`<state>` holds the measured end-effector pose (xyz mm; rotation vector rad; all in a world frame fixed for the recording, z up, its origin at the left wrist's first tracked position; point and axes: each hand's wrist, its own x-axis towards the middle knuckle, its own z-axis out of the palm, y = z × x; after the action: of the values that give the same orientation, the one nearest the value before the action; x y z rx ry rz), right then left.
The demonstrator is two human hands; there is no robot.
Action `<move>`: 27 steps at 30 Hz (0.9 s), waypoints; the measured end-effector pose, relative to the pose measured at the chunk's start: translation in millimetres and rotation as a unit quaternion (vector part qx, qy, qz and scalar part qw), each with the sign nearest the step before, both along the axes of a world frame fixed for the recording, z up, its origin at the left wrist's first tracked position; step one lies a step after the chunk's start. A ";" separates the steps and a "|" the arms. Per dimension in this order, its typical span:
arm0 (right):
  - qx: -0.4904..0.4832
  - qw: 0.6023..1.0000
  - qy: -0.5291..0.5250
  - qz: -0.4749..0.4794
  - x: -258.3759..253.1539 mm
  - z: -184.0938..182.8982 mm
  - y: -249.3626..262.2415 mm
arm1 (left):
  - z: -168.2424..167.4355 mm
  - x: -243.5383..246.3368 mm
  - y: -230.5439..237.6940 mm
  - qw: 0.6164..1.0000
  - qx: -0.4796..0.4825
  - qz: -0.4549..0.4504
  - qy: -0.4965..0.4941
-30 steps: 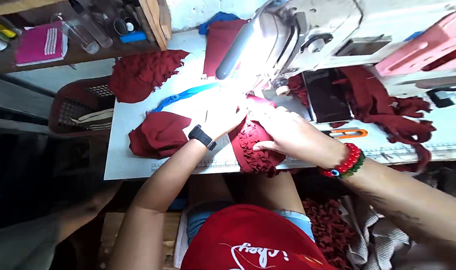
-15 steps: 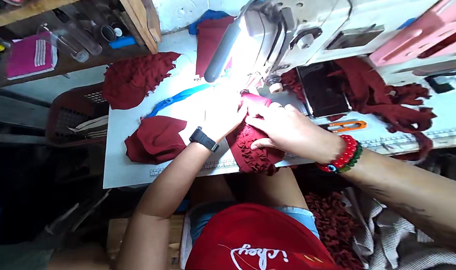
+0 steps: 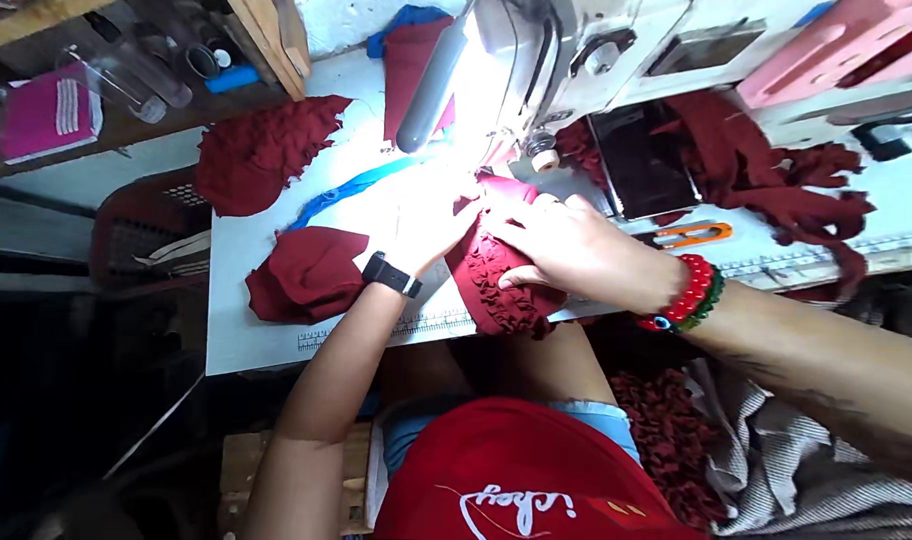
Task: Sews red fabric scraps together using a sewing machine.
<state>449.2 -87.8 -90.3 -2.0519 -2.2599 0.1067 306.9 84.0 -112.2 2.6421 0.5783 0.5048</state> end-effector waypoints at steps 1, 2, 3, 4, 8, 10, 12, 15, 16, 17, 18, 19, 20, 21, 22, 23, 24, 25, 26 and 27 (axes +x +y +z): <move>0.006 1.000 -0.004 0.003 -0.6 0.5 -0.6 | -3.1 0.2 -0.4 1.000 0.018 -0.004 0.015; 0.012 1.000 -0.008 0.005 -1.0 1.0 -1.1 | -3.5 0.6 -0.6 0.999 0.030 -0.001 0.025; 0.014 1.000 -0.010 0.005 -1.7 1.8 -1.7 | -2.4 1.2 -0.5 0.999 0.032 0.005 0.030; 0.013 1.000 -0.013 0.002 -2.6 2.2 -2.2 | -1.3 1.8 -0.3 0.999 0.028 0.006 0.026; -0.006 1.000 -0.012 -0.014 -3.8 5.9 -0.6 | -0.5 1.4 0.4 0.999 0.024 -0.004 0.022; -0.032 0.999 -0.012 -0.020 -3.2 9.1 3.6 | -1.8 0.7 -0.7 0.999 0.045 0.002 0.011; -0.058 0.998 -0.017 -0.031 -3.3 12.2 8.8 | -4.1 1.0 -3.4 0.998 0.057 0.008 0.000; -0.069 0.996 -0.033 -0.037 -5.2 15.7 11.7 | -10.5 3.8 -8.0 0.998 0.055 0.003 -0.023; -0.069 0.996 -0.036 -0.036 -5.2 15.3 11.5 | -12.8 4.5 -8.7 0.998 0.063 0.003 -0.023; -0.064 0.997 -0.033 -0.032 -5.0 14.9 10.8 | -13.6 4.6 -9.4 0.997 0.067 0.005 -0.022; -0.060 0.997 -0.029 -0.027 -4.9 15.3 9.8 | -13.5 4.2 -10.1 0.998 0.067 0.008 -0.018; -0.054 0.998 -0.025 -0.024 -4.4 15.3 9.5 | -13.0 3.2 -10.7 0.997 0.070 0.011 -0.013; -0.049 0.998 -0.024 -0.020 -3.6 14.6 9.6 | -13.8 2.0 -10.3 0.997 0.079 0.009 -0.010; -0.045 0.999 -0.022 -0.018 -3.1 14.5 10.3 | -15.7 0.7 -9.0 0.996 0.093 -0.004 -0.014; -0.050 0.998 -0.022 -0.015 -1.8 14.4 12.4 | -17.8 -1.0 -7.0 0.993 0.112 -0.021 -0.015; -0.073 0.997 -0.021 -0.015 -0.5 16.0 15.6 | -17.6 -3.1 -5.5 0.990 0.137 -0.032 -0.003; -0.091 0.996 -0.016 -0.014 1.0 16.9 18.7 | -17.4 -4.3 -4.6 0.988 0.147 -0.043 -0.006; -0.092 0.996 -0.012 -0.006 3.8 15.9 21.3 | -17.4 -4.7 -3.6 0.988 0.149 -0.047 -0.013; -0.089 0.996 -0.016 0.001 6.6 13.8 23.5 | -16.2 -5.2 -3.4 0.989 0.142 -0.048 -0.018; -0.084 0.996 -0.021 0.007 8.5 12.0 25.1 | -15.9 -4.9 -3.8 0.990 0.129 -0.048 -0.032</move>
<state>457.7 -62.7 -78.3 -2.1362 -2.3662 0.2647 302.0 80.2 -128.1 2.8674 0.3851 0.6720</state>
